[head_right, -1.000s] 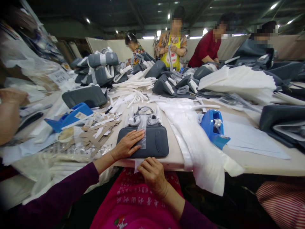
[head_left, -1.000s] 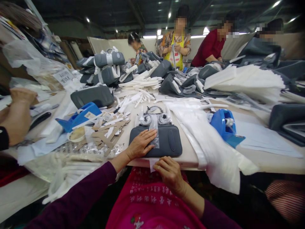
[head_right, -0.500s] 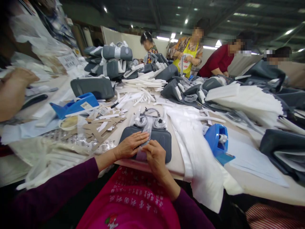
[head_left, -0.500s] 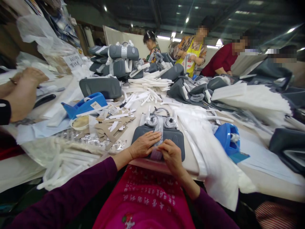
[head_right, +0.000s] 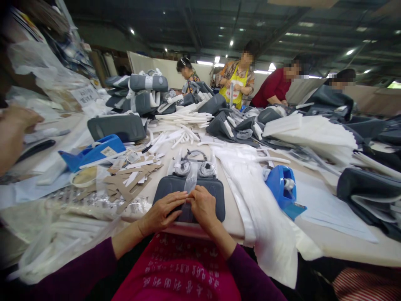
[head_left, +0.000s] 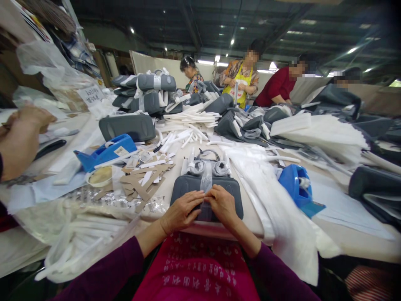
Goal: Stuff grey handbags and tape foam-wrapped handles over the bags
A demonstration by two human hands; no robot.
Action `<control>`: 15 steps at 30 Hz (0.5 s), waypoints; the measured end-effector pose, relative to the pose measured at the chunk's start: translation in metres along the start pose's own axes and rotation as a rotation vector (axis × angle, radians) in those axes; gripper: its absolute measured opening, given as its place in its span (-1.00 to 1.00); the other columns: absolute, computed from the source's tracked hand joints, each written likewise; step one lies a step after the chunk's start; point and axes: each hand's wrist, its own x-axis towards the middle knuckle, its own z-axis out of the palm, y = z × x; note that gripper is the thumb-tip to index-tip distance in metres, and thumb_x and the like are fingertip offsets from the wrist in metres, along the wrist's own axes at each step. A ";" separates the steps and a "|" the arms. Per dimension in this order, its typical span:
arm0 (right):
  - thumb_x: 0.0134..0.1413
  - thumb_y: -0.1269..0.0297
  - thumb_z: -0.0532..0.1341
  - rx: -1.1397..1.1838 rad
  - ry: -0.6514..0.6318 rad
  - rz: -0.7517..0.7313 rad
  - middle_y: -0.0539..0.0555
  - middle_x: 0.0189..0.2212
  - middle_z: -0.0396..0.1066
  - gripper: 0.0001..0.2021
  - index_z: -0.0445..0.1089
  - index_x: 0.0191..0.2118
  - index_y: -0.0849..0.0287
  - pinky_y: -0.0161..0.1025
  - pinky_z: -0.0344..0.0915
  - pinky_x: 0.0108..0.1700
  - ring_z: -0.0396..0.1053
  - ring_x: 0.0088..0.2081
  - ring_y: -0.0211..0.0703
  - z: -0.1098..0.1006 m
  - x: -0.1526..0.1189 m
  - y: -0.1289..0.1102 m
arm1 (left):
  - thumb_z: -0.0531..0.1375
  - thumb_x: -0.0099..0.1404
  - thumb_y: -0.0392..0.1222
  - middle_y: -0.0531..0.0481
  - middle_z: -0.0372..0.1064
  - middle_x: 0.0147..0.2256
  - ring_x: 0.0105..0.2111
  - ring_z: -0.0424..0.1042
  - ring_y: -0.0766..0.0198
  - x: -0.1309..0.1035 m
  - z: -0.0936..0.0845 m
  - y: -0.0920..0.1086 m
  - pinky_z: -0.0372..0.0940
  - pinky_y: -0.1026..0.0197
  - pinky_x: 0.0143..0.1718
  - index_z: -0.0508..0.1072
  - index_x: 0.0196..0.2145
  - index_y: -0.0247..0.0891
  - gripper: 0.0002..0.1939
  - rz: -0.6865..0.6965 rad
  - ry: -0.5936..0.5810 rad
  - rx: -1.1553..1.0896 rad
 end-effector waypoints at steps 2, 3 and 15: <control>0.10 0.43 0.23 0.032 -0.017 -0.010 -0.04 -0.42 0.36 -0.86 0.41 -0.45 0.10 -0.31 0.17 -0.28 0.33 -0.29 -0.22 -0.002 0.001 0.001 | 0.15 0.29 -0.29 -0.20 0.26 0.16 0.20 0.20 0.11 0.001 -0.001 0.002 0.16 -0.06 0.24 0.27 0.11 -0.27 -0.57 -0.037 -0.008 -0.009; 0.10 0.43 0.23 0.037 -0.020 -0.018 -0.04 -0.42 0.37 -0.86 0.41 -0.45 0.10 -0.30 0.17 -0.27 0.33 -0.28 -0.22 -0.002 0.001 0.002 | 0.18 0.27 -0.28 -0.21 0.26 0.15 0.19 0.21 0.09 0.001 -0.001 0.003 0.17 -0.06 0.23 0.27 0.09 -0.27 -0.58 -0.061 -0.005 -0.014; 0.10 0.50 0.19 -0.032 0.006 -0.089 0.01 -0.35 0.41 -0.86 0.36 -0.40 0.13 -0.27 0.20 -0.25 0.29 -0.24 -0.16 0.004 -0.001 0.002 | 0.19 0.25 -0.31 -0.21 0.24 0.11 0.16 0.22 0.09 0.003 0.002 0.005 0.20 -0.03 0.19 0.20 0.04 -0.23 -0.59 -0.120 0.002 -0.033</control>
